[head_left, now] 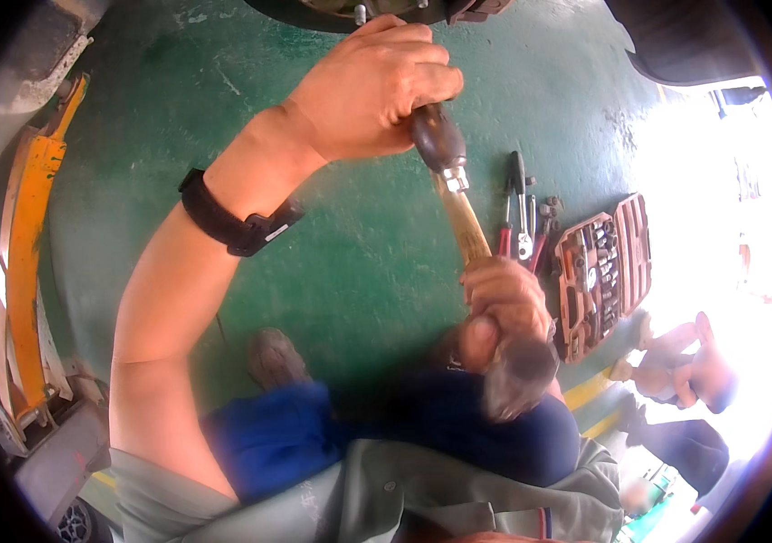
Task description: The person removes a brake caliper from a car wheel hub using a powered impact driver, handles the caliper to clear the rotor, and uses a hammer and a punch tool to tap at the hub assembly.
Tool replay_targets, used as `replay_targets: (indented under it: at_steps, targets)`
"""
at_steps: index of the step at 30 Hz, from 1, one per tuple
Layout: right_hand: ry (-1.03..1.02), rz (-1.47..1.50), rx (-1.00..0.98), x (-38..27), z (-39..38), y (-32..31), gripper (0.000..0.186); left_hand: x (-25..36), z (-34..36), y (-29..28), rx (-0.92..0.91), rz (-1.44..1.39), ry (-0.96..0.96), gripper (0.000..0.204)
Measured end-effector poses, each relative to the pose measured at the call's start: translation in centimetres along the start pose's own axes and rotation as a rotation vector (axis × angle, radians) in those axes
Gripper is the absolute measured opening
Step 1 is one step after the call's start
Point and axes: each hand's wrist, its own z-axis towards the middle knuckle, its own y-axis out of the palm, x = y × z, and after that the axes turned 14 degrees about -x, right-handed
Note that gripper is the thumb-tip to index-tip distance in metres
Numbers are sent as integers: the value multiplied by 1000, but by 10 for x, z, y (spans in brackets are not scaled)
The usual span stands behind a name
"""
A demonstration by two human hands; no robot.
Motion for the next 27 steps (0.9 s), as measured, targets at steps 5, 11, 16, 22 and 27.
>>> replay_targets:
  at_steps: [5,11,16,22,27]
  targets:
    - [409,-20,-267,-2,35,6,24,-2,-6,4,2,-5,19,30]
    - [-51,171,25,-14,7,3,18,-4,-4,1,0,27,11,30]
    - [242,-266,-249,18,46,11,17,-11,-5,2,-22,65,9,32]
    - [-13,147,22,-5,-6,8,22,-7,-1,0,22,19,47,31]
    - [306,-36,-238,2,60,0,16,-11,-6,-11,7,22,103,32]
